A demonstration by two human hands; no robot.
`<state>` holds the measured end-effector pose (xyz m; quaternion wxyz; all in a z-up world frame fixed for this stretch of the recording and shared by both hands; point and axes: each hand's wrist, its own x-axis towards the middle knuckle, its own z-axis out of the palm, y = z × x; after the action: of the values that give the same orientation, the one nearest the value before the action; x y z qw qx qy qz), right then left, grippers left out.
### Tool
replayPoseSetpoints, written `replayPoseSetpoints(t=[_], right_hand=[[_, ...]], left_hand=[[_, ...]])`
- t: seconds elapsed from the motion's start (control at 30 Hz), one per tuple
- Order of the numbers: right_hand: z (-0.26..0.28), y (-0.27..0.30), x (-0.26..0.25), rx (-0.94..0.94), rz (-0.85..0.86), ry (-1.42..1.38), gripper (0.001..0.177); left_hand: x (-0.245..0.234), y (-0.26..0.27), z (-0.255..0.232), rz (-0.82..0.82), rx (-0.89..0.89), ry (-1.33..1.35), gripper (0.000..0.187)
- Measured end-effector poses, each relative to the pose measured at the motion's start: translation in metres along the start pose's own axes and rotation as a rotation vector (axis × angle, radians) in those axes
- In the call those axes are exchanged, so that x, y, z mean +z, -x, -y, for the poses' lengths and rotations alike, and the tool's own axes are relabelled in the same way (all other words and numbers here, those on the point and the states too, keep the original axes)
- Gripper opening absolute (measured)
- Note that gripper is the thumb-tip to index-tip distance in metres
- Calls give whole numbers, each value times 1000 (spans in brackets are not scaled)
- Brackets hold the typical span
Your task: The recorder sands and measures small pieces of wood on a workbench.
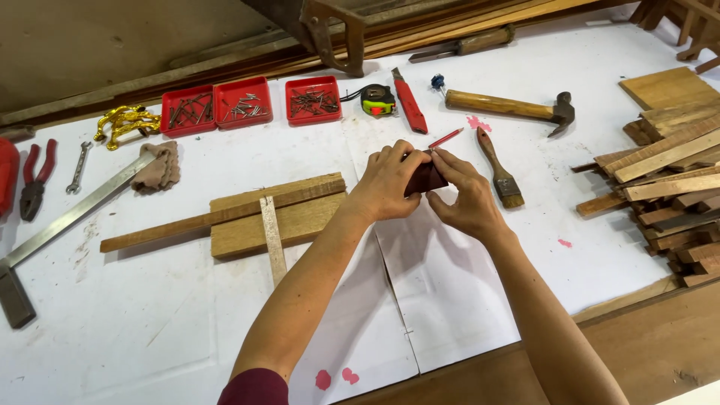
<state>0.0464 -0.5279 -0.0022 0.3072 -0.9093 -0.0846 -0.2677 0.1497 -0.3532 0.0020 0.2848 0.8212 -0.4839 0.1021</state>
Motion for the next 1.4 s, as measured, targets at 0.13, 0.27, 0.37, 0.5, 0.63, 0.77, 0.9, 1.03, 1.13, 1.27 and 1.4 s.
replayPoseSetpoints(t=[0.13,0.27,0.37,0.5,0.63,0.77,0.9,1.03,1.13,1.27,1.4], right_hand=[[-23,-2,-11,58,-43,11,65],[-49,-6,-16,14,-116,124,64],[-62,-9,-20,70,-126,93,65],[-75,-13,-20,157,-105,108,66],[-90,-11,-17,109,-110,210,68],[-101,-9,-11,189,-54,279,69],[-117,-3,-1,246,-1,310,66],[-116,-3,-1,250,17,318,66],[-105,-5,-3,249,22,320,65],[-89,-9,-4,176,-19,298,64],[-72,-13,-2,78,-53,298,60]], left_hand=[[18,-29,-3,32,13,35,63],[37,-56,-2,16,65,35,61],[51,-71,0,6,88,42,61],[68,-85,2,55,43,38,59],[84,-91,4,41,39,13,59],[94,-94,7,122,-6,-15,62],[100,-95,9,218,-68,-63,65],[106,-92,12,242,-67,-87,69],[101,-88,9,224,-63,-88,68],[94,-81,9,149,-55,-63,60],[80,-71,9,96,-74,-63,49]])
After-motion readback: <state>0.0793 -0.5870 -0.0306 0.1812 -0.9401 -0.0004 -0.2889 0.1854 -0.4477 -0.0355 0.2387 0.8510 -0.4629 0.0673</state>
